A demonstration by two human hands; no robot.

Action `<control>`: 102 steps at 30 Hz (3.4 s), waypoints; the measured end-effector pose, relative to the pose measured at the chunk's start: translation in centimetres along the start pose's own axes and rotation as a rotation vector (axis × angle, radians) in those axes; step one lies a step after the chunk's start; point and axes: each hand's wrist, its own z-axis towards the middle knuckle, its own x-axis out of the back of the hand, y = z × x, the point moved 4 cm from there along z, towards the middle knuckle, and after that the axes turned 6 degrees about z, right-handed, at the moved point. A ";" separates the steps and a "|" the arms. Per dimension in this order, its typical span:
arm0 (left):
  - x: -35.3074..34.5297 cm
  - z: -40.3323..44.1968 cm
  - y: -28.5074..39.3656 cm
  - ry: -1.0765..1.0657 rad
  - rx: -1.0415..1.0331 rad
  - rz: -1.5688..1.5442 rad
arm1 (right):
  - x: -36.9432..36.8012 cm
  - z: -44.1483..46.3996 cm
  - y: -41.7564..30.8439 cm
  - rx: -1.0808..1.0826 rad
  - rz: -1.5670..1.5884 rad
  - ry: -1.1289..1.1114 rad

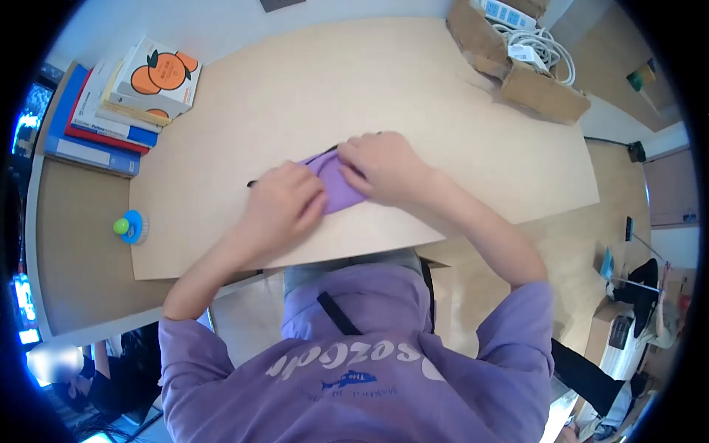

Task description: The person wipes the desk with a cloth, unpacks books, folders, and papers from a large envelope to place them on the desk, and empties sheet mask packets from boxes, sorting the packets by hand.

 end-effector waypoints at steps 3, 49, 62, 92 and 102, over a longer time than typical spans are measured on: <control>-2.8 0.7 0.4 0.021 0.053 0.146 | -0.4 0.4 0.0 0.041 0.020 0.078; -7.3 14.4 -18.1 0.079 0.394 0.291 | -0.3 16.6 11.9 -0.391 -0.194 0.418; -5.7 2.6 6.5 -0.069 -0.129 -0.221 | 1.3 -10.4 -0.4 -0.140 -0.191 0.172; -14.9 30.5 -14.2 0.227 0.268 0.224 | 8.9 13.1 28.4 -0.754 -0.287 0.597; -15.3 32.3 -14.8 0.241 0.350 0.272 | 9.7 14.5 29.8 -0.839 -0.223 0.595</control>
